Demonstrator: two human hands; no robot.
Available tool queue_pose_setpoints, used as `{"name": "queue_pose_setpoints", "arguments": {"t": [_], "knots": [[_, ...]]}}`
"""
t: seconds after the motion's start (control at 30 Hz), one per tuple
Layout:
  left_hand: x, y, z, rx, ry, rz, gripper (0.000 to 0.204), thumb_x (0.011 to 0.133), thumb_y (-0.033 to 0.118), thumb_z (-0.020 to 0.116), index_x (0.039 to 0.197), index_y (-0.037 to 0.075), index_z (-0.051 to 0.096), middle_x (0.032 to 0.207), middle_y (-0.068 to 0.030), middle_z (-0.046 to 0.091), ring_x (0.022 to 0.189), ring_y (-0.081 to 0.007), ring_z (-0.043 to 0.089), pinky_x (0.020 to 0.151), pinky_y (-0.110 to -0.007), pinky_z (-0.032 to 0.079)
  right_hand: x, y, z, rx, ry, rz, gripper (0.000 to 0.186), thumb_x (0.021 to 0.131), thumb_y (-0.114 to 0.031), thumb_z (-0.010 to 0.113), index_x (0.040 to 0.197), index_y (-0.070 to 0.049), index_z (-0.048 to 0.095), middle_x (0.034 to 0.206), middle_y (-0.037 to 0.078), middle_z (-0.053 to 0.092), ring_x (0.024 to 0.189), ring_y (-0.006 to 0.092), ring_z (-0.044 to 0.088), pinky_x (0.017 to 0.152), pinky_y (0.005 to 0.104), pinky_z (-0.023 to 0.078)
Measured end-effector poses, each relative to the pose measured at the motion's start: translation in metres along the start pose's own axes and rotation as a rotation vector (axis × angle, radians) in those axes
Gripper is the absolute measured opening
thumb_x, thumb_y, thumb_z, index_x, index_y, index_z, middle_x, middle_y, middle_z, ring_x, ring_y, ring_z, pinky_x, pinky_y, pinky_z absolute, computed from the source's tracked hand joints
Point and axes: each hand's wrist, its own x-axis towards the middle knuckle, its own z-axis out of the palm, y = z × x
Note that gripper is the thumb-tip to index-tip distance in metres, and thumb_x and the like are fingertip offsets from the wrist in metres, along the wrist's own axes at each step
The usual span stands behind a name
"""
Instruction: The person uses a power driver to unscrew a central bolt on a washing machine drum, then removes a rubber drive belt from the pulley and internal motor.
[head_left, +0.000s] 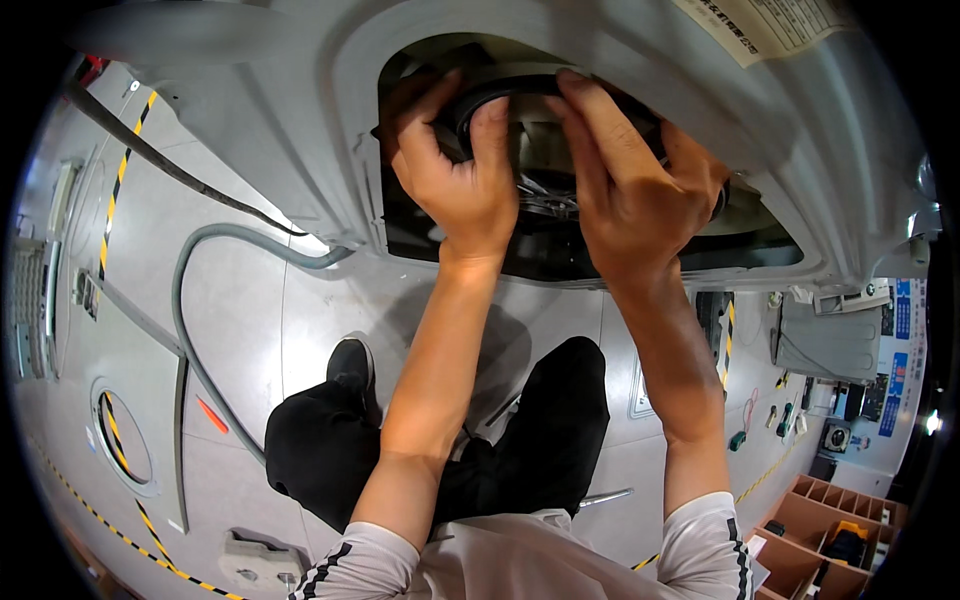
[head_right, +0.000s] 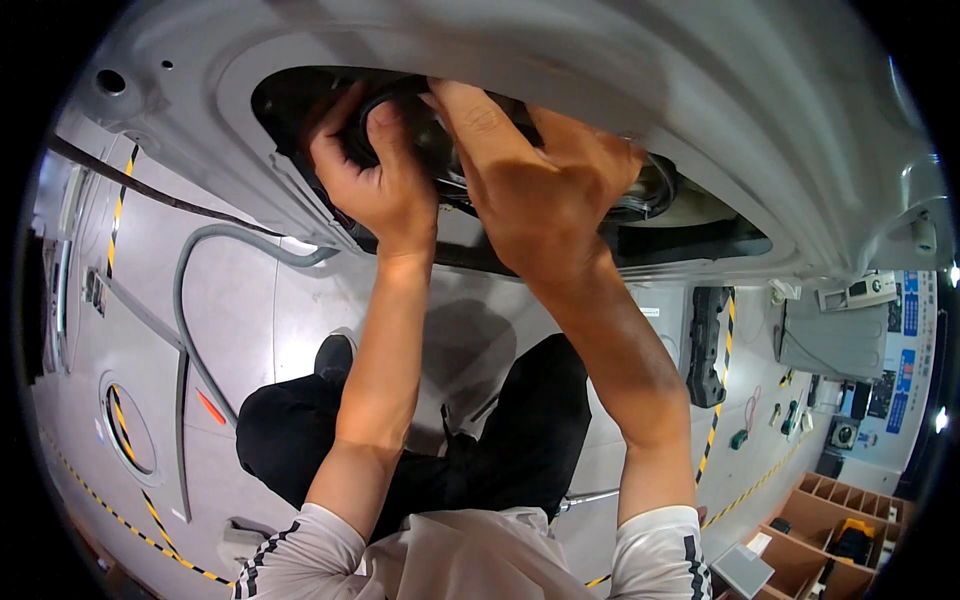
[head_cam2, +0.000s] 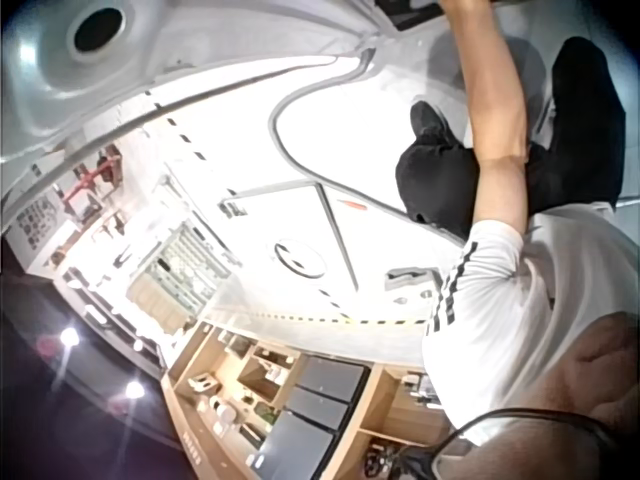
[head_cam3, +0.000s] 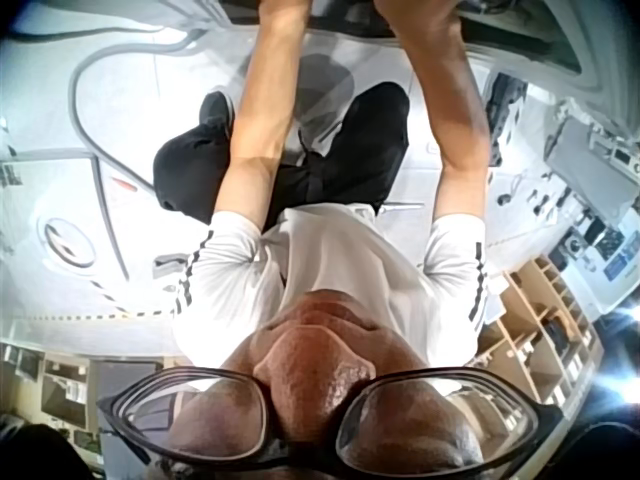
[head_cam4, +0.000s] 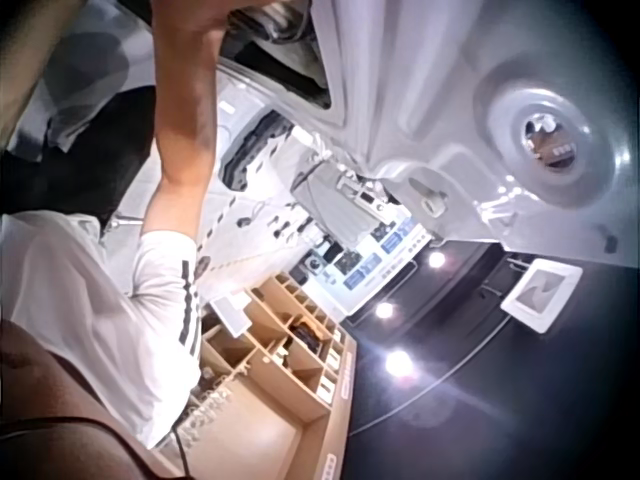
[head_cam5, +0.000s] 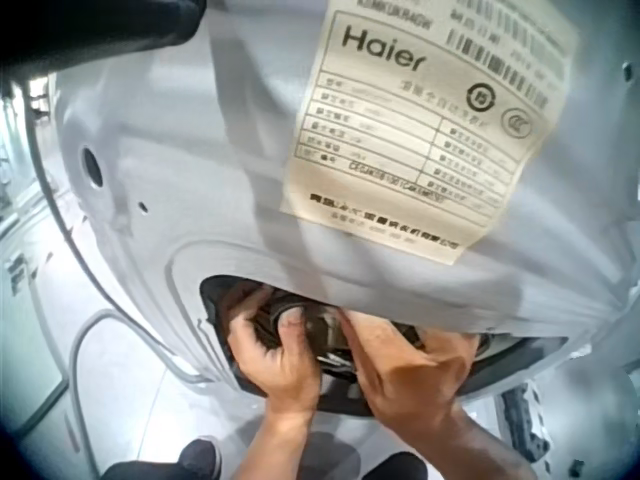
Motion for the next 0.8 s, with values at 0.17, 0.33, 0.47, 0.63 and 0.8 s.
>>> {"name": "queue_pose_setpoints", "arguments": {"t": [0.17, 0.33, 0.47, 0.63, 0.8], "knots": [[0.000, -0.005, -0.002, 0.034, 0.014, 0.031, 0.035, 0.076, 0.023, 0.074, 0.098, 0.000, 0.059, 0.097, -0.0134, 0.059, 0.089, -0.0275, 0.056, 0.080, -0.032, 0.043, 0.001, -0.003, -0.001, -0.025, -0.022, -0.011, 0.021, 0.067, -0.013, 0.077, 0.087, -0.012, 0.073, 0.075, 0.004, 0.066, 0.064, 0.0188, 0.062, 0.062, 0.0270, 0.047], [0.002, -0.006, 0.002, -0.084, 0.039, -0.083, 0.033, 0.075, 0.023, 0.076, 0.091, 0.000, 0.061, 0.094, -0.0121, 0.060, 0.086, -0.0261, 0.056, 0.080, -0.031, 0.042, 0.001, -0.002, -0.003, -0.020, -0.018, 0.014, 0.020, 0.066, -0.013, 0.077, 0.086, -0.012, 0.073, 0.075, 0.003, 0.066, 0.064, 0.0186, 0.061, 0.062, 0.0270, 0.046], [0.001, -0.008, 0.002, -0.068, 0.058, -0.051, 0.031, 0.074, 0.023, 0.076, 0.088, 0.000, 0.061, 0.092, -0.0110, 0.061, 0.085, -0.0253, 0.056, 0.079, -0.031, 0.043, 0.001, -0.009, -0.010, -0.117, -0.077, 0.066, 0.022, 0.066, -0.014, 0.079, 0.087, -0.011, 0.072, 0.081, 0.003, 0.066, 0.069, 0.0178, 0.060, 0.067, 0.0279, 0.045], [0.003, -0.006, 0.001, -0.053, 0.070, -0.014, 0.032, 0.073, 0.023, 0.077, 0.088, 0.000, 0.061, 0.089, -0.0103, 0.063, 0.085, -0.0245, 0.057, 0.079, -0.031, 0.043, -0.027, -0.002, -0.028, -0.149, -0.019, 0.150, 0.027, 0.067, -0.011, 0.080, 0.093, -0.008, 0.071, 0.090, 0.004, 0.065, 0.078, 0.0194, 0.057, 0.073, 0.0301, 0.044], [0.002, -0.005, 0.001, -0.091, 0.073, -0.050, 0.031, 0.073, 0.021, 0.077, 0.088, 0.000, 0.061, 0.088, -0.0100, 0.063, 0.084, -0.0236, 0.057, 0.079, -0.031, 0.043, -0.029, 0.007, -0.029, -0.084, -0.014, 0.169, 0.027, 0.068, -0.007, 0.080, 0.094, -0.006, 0.070, 0.091, 0.007, 0.064, 0.081, 0.0210, 0.057, 0.075, 0.0291, 0.045]]}}
